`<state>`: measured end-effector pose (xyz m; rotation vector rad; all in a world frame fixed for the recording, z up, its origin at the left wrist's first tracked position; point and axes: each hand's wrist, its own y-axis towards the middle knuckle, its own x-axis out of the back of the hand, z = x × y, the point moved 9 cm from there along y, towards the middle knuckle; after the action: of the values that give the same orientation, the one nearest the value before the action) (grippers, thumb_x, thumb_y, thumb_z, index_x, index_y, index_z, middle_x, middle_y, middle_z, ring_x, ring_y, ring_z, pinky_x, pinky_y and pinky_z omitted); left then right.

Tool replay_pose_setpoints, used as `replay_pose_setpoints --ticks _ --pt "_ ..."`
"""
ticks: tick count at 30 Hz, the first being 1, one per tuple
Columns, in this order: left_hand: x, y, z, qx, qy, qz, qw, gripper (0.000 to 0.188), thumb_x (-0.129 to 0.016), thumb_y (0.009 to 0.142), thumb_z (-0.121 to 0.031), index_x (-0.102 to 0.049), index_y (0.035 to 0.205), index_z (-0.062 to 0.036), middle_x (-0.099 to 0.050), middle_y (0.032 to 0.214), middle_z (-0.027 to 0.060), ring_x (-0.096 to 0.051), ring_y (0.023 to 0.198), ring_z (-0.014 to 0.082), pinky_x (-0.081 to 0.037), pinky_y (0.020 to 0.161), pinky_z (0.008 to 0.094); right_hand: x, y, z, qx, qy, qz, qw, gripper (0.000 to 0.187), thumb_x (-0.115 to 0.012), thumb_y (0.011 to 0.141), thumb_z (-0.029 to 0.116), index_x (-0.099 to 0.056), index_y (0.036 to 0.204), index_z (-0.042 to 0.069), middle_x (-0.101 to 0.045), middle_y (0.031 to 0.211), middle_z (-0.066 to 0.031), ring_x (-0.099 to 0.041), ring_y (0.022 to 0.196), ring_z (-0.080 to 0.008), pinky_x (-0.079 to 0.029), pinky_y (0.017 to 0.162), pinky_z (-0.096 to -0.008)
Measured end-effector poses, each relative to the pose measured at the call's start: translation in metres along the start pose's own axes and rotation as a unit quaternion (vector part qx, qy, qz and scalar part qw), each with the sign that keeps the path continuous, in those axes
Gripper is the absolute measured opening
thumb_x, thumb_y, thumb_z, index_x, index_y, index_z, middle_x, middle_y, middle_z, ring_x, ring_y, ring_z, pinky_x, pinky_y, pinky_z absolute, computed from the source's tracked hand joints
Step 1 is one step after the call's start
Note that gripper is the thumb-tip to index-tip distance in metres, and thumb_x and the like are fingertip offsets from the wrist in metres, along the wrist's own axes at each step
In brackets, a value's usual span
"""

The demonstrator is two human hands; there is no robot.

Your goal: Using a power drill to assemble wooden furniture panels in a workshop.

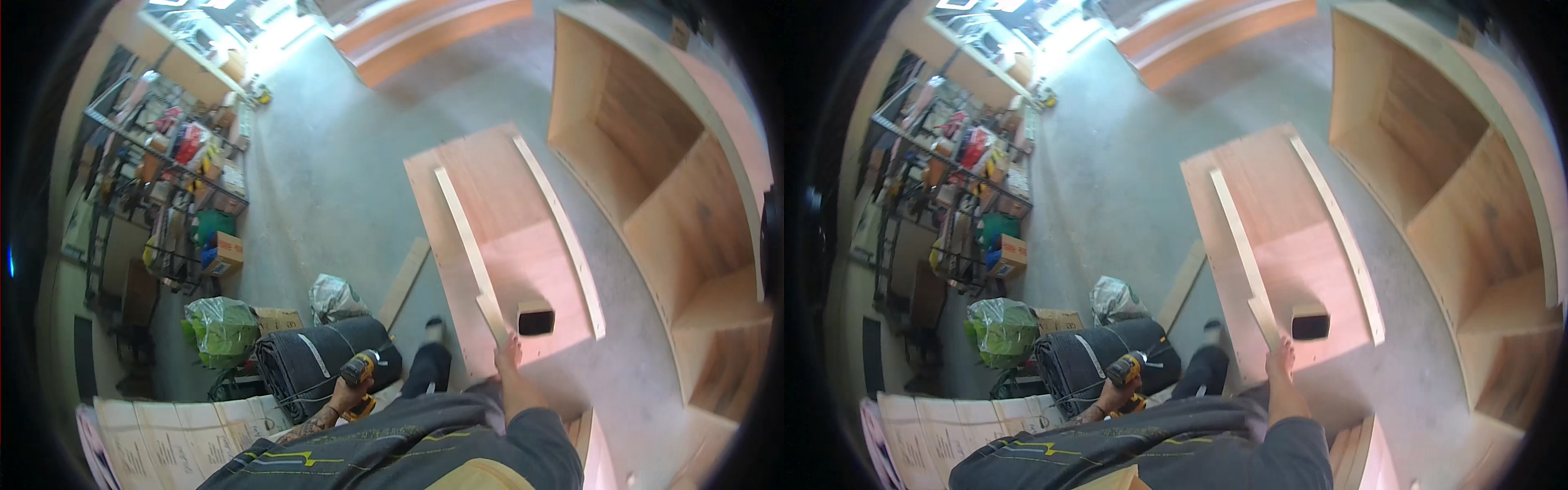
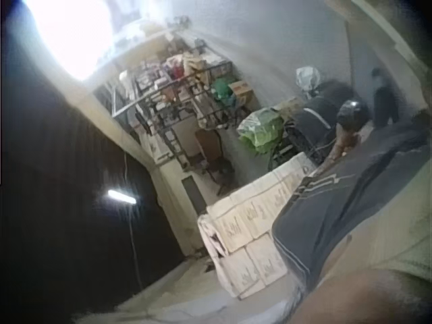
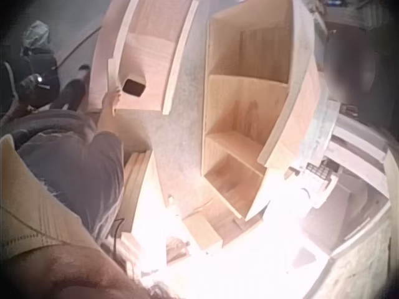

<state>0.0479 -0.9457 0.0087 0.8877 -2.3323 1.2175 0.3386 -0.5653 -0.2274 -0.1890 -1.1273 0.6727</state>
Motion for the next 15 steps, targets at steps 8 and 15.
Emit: replay_pose_setpoints --ticks 8,15 --pt "0.05 0.148 0.071 0.02 0.007 0.062 0.998 0.032 -0.075 0.089 -0.024 -0.07 0.111 -0.0011 -0.073 0.093 0.0088 -0.071 0.083 0.0233 -0.055 0.077 0.0396 0.0 -0.01 0.042 -0.111 -0.072 -0.068 0.989 0.068 -0.074 0.084 0.019 -0.048 0.147 0.011 -0.051 0.129 -0.0221 -0.05 0.123 -0.0416 -0.046 0.102 -0.0523" --pt "0.089 0.218 0.048 0.08 0.1 0.104 0.986 0.031 -0.073 0.089 -0.026 -0.071 0.104 0.0013 -0.071 0.079 0.0115 -0.071 0.074 0.0244 -0.053 0.067 0.04 -0.029 -0.053 0.109 -0.151 0.0 -0.003 0.989 0.048 -0.066 0.092 0.018 -0.06 0.14 0.023 -0.049 0.136 -0.0181 -0.046 0.133 -0.0391 -0.044 0.108 -0.0492"
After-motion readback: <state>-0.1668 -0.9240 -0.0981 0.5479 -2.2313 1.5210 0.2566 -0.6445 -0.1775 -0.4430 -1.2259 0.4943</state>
